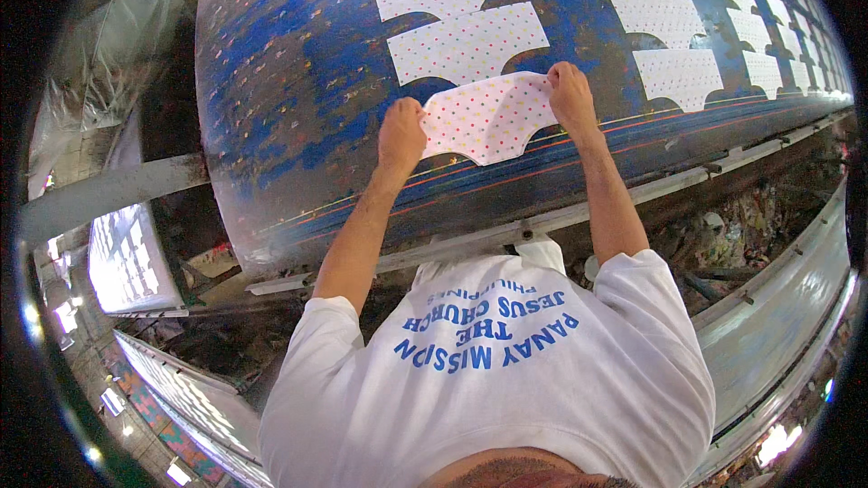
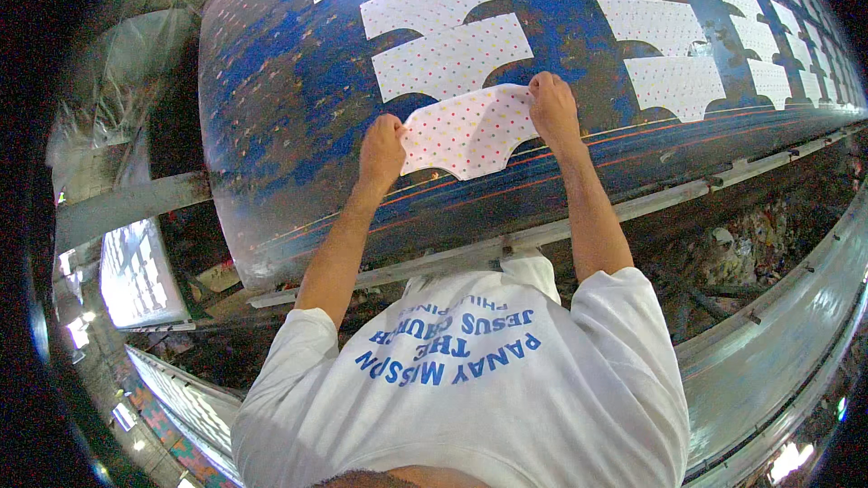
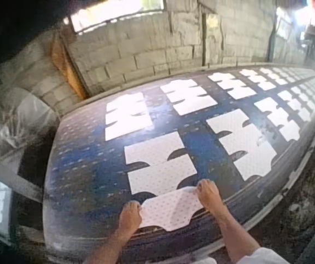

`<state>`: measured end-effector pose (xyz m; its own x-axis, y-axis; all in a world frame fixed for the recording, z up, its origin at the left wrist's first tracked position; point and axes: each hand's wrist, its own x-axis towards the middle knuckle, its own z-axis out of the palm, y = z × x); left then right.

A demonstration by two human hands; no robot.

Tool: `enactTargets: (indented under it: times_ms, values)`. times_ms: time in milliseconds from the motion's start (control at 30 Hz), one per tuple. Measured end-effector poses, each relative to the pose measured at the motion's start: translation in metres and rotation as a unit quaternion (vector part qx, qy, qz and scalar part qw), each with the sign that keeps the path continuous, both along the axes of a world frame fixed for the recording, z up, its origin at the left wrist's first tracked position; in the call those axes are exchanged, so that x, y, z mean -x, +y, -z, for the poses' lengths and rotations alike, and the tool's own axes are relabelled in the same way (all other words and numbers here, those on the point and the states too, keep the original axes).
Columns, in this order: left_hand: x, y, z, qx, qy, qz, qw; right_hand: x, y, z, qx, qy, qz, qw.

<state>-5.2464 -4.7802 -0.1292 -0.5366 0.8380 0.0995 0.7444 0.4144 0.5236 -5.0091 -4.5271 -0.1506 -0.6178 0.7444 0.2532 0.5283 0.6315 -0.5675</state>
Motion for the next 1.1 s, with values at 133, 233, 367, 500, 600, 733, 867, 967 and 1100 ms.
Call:
enactTargets:
  times_ms: [133, 233, 367, 500, 600, 733, 867, 967, 1100]
  values:
    - [-0.04, -0.011, -0.038, -0.06, -0.194, 0.011, 0.979, -0.007, -0.014, -0.016, 0.086, 0.031, 0.046, 0.995]
    - [-0.049, -0.028, -0.082, -0.057, -0.262, 0.029, 0.963, -0.017, -0.019, -0.035, 0.083, 0.015, 0.052, 0.995]
    - [-0.026, -0.038, -0.11, -0.141, -0.254, 0.033, 0.956, -0.024, -0.014, -0.061, 0.11, 0.019, 0.134, 0.985]
    - [0.024, -0.021, -0.085, -0.112, -0.195, -0.003, 0.974, -0.006, 0.013, -0.07, 0.045, 0.013, 0.115, 0.992]
    - [0.063, 0.012, -0.046, -0.083, -0.14, -0.039, 0.986, 0.022, 0.041, -0.063, 0.043, 0.019, 0.055, 0.997]
    - [0.105, 0.058, -0.002, -0.045, -0.08, -0.088, 0.992, 0.068, 0.08, -0.042, 0.05, 0.011, 0.026, 0.998]
    - [0.125, 0.089, 0.022, 0.002, -0.048, -0.154, 0.987, 0.104, 0.122, -0.015, 0.043, -0.025, -0.016, 0.999]
    - [0.119, 0.096, 0.031, 0.054, 0.008, -0.175, 0.983, 0.107, 0.139, 0.005, 0.026, -0.032, -0.078, 0.996]
    - [0.116, 0.1, 0.031, 0.066, -0.002, -0.203, 0.977, 0.112, 0.152, 0.019, 0.049, -0.061, -0.115, 0.99]
